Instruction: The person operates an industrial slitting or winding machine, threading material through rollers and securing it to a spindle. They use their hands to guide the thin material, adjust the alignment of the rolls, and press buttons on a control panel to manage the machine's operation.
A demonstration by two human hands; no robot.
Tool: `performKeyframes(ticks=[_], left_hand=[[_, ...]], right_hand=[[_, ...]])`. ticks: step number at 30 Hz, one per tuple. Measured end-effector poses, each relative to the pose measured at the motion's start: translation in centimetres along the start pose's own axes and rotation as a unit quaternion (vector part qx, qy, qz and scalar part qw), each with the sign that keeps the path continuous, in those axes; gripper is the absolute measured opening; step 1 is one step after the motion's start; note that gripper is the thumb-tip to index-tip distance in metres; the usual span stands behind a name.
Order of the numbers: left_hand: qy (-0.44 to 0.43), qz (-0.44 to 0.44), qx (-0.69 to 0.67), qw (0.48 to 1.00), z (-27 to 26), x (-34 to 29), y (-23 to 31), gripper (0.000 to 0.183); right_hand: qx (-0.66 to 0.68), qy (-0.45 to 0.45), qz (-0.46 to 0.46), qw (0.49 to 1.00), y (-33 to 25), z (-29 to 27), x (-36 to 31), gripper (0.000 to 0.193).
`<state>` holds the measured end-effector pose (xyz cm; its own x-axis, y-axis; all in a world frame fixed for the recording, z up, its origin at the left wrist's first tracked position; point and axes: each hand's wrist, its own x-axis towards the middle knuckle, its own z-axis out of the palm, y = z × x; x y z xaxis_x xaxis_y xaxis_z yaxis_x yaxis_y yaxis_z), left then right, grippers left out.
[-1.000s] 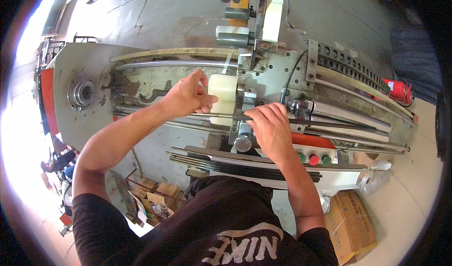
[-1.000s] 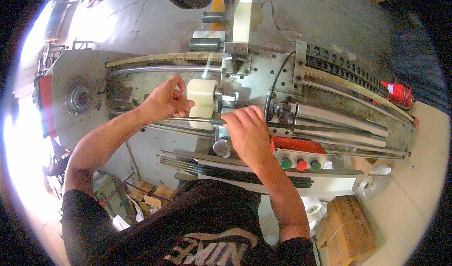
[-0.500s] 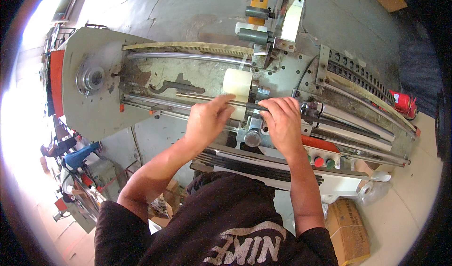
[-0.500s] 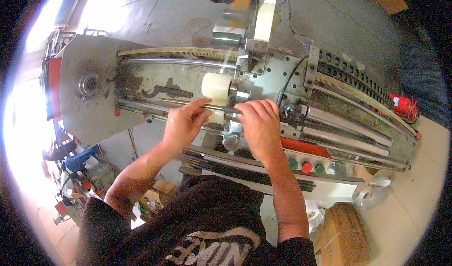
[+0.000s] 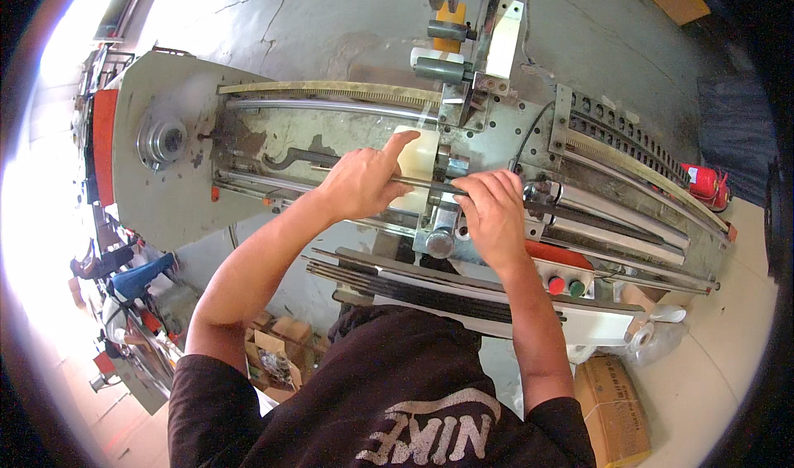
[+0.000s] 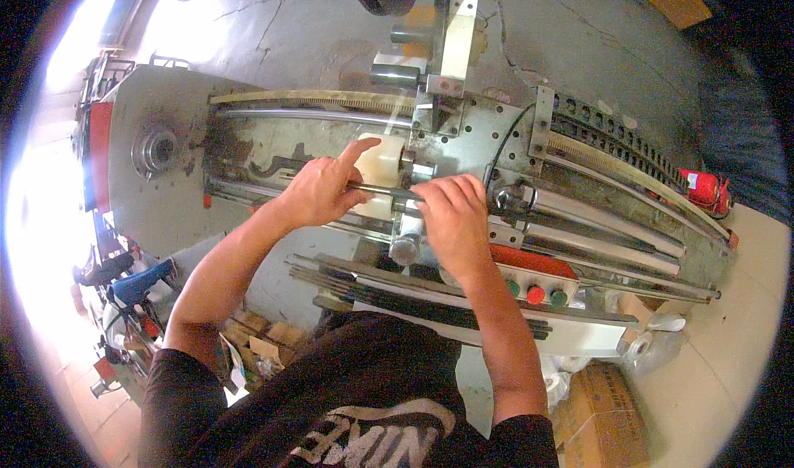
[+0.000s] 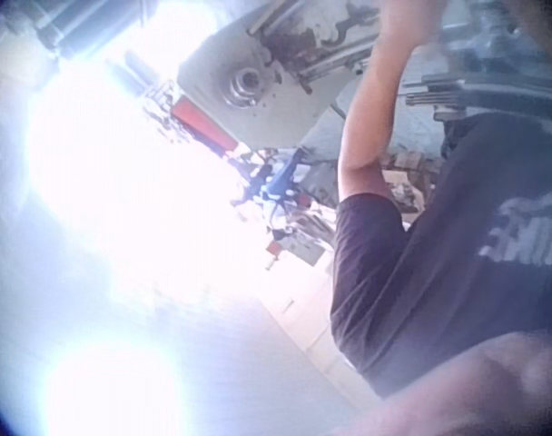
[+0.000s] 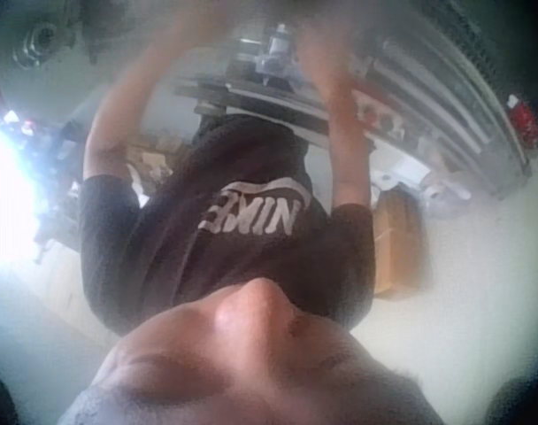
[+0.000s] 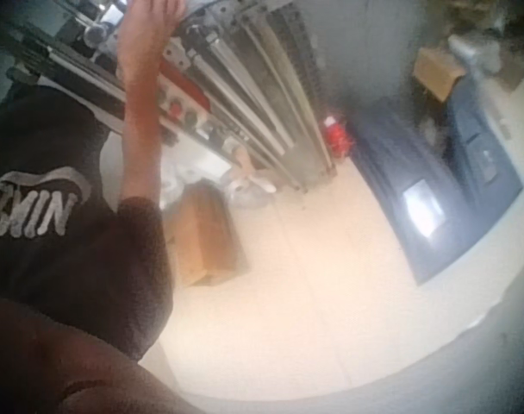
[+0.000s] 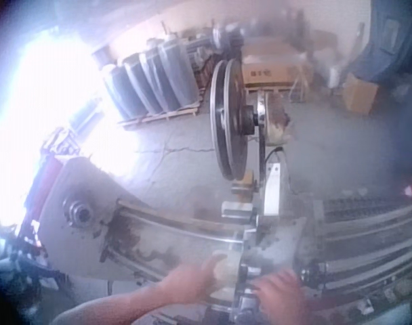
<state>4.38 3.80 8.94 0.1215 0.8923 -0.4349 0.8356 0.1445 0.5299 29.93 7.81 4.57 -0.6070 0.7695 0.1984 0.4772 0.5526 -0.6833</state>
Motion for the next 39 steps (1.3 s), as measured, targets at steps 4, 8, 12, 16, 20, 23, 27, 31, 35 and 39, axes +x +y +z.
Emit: performKeyframes(ticks=[4, 8, 12, 16, 20, 23, 27, 31, 35, 39], left_hand=[[-0.025, 0.032, -0.152, 0.988, 0.1, 0.7, -1.3, 0.08], [-0.022, 0.041, -0.172, 0.984, 0.2, 0.7, -1.5, 0.073], [0.015, 0.004, 0.094, 0.995, -0.4, -0.1, 2.3, 0.064], [0.093, 0.028, 0.097, 0.991, 1.1, -0.3, 2.0, 0.053], [0.147, 0.052, 0.048, 0.987, 3.0, -0.4, 0.6, 0.047], [0.186, 0.066, 0.069, 0.978, 4.7, -1.7, 0.8, 0.052], [0.215, 0.125, 0.133, 0.96, 7.2, -2.9, 0.4, 0.075], [0.181, 0.11, 0.193, 0.958, 8.3, -3.1, -0.2, 0.085], [0.191, 0.122, 0.2, 0.953, 9.0, -2.9, -0.9, 0.085], [0.174, 0.109, 0.2, 0.958, 8.6, -2.8, -0.3, 0.083]], right_hand=[[-0.021, 0.033, 0.003, 0.999, 0.0, 0.7, -0.6, 0.021], [-0.013, 0.018, 0.02, 1.0, -0.3, 0.5, -0.8, 0.02], [-0.051, -0.03, 0.051, 0.997, -0.6, -0.9, -0.1, 0.022], [-0.05, -0.131, 0.063, 0.988, 0.6, -1.2, 0.3, 0.021], [-0.017, -0.092, 0.068, 0.993, 1.5, -0.8, 0.3, 0.019], [-0.009, -0.029, 0.06, 0.998, 1.4, -0.1, -0.2, 0.017], [-0.008, 0.039, 0.058, 0.998, 1.6, 1.1, -1.1, 0.017], [-0.004, 0.058, 0.06, 0.997, 1.8, 1.7, -1.2, 0.02], [-0.001, 0.067, 0.069, 0.995, 2.0, 2.2, -1.5, 0.028], [-0.033, 0.086, 0.073, 0.993, 0.1, -0.6, -3.9, 0.038]])
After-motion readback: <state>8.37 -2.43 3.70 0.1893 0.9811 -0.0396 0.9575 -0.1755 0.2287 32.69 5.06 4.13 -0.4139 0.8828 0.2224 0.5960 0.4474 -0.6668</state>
